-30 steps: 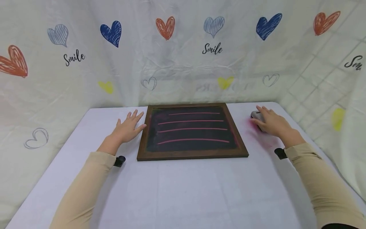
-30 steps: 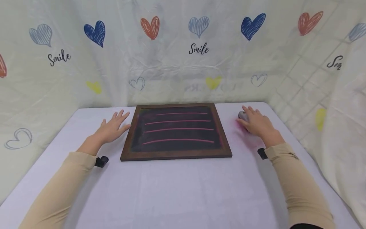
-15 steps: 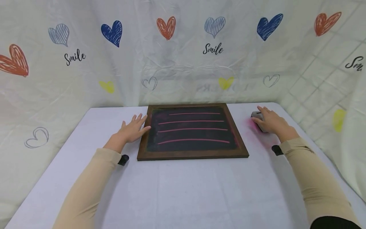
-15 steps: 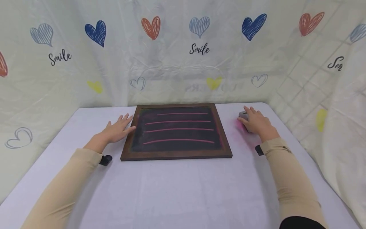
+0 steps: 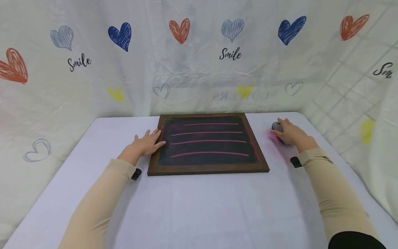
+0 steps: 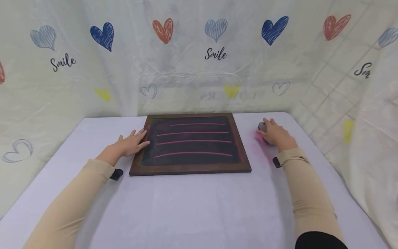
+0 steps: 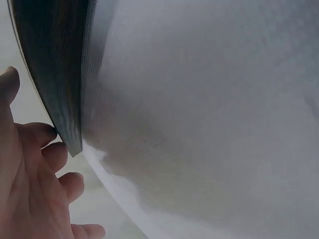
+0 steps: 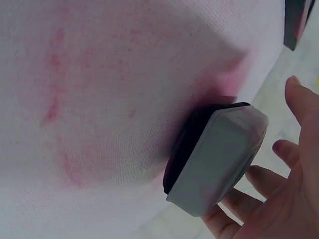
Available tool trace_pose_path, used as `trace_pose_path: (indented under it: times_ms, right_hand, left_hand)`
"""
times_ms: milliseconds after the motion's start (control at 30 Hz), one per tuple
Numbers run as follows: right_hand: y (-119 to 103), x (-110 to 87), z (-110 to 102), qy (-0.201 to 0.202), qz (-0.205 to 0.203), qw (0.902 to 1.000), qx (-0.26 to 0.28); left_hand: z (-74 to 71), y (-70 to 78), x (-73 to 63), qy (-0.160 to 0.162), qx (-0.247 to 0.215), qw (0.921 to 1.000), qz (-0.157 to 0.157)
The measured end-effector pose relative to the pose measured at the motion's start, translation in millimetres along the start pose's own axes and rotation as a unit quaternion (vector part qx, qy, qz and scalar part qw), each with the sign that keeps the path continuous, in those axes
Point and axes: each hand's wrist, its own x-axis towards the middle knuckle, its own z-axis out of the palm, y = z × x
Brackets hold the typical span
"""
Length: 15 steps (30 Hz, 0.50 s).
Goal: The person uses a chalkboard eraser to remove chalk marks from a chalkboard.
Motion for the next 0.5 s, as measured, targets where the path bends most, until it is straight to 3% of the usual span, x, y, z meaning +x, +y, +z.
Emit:
trace_pose_path:
  times_ms: [500]
  right_hand:
    - [-0.1,-6.0,-0.5,-0.011,0.016,0.9998,-0.005]
  left_hand:
    - [2.2,8.5,-3.7,-0.023,0.047,0.9986,-0.006]
